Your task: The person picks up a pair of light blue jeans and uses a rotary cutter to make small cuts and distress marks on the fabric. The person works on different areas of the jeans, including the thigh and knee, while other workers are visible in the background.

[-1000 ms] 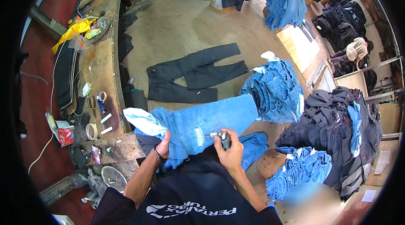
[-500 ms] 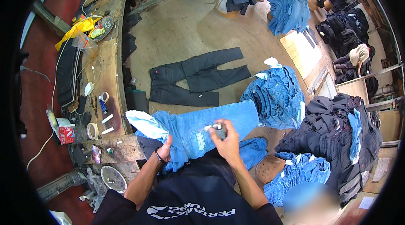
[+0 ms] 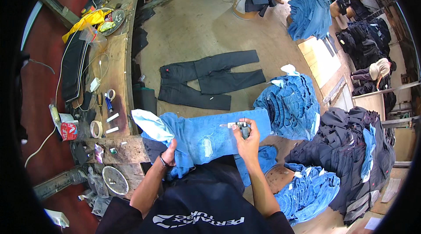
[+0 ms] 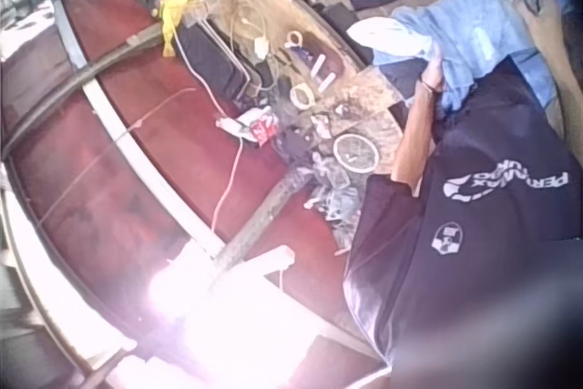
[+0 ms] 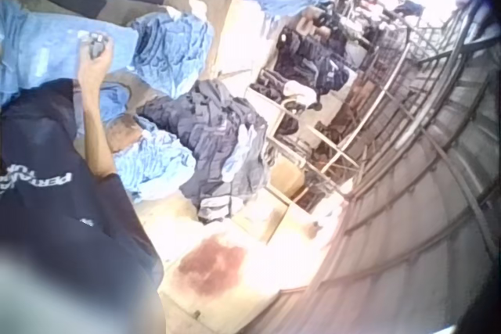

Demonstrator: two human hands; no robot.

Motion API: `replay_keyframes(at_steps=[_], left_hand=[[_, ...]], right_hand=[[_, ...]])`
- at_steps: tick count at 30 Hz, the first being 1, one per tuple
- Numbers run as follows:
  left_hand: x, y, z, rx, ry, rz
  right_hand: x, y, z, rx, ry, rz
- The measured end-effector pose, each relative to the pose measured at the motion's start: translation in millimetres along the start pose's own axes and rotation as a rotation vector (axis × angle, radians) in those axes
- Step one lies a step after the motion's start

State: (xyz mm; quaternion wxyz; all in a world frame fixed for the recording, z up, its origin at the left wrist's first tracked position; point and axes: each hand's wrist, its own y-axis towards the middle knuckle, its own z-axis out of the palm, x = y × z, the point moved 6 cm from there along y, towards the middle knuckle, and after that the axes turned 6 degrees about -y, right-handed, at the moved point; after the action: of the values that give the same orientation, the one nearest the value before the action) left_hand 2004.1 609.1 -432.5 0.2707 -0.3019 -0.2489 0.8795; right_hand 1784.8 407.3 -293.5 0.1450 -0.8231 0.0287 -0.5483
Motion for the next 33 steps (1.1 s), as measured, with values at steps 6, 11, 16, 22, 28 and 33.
replay_keyframes(at_steps=[6,11,16,22,28,33], left_hand=[[-77.3,-78.1,-53.2,-0.687,0.549,0.3],[-125.8,-177.3,16.0,-1.636,0.834,1.033],[-67.9,-29.7,119.9,-0.634,1.328,0.904],[-61.7,-3.2,53.2,-0.764,1.715,0.522],[-62.2,1.2,62.2,-0.901,1.656,0.616],[-56.8,21.8,103.5,-0.958,1.634,0.962]], right_hand=[[-11.4,28.8,8.4,0.155,0.162,0.046],[-33.9,44.8,21.5,0.286,0.273,0.114],[-55.3,60.1,61.6,0.502,0.405,0.123],[-60.7,116.5,34.5,0.485,0.586,0.166],[-48.5,84.4,50.6,0.511,0.663,0.19],[-42.9,61.9,45.9,0.372,0.635,0.17]])
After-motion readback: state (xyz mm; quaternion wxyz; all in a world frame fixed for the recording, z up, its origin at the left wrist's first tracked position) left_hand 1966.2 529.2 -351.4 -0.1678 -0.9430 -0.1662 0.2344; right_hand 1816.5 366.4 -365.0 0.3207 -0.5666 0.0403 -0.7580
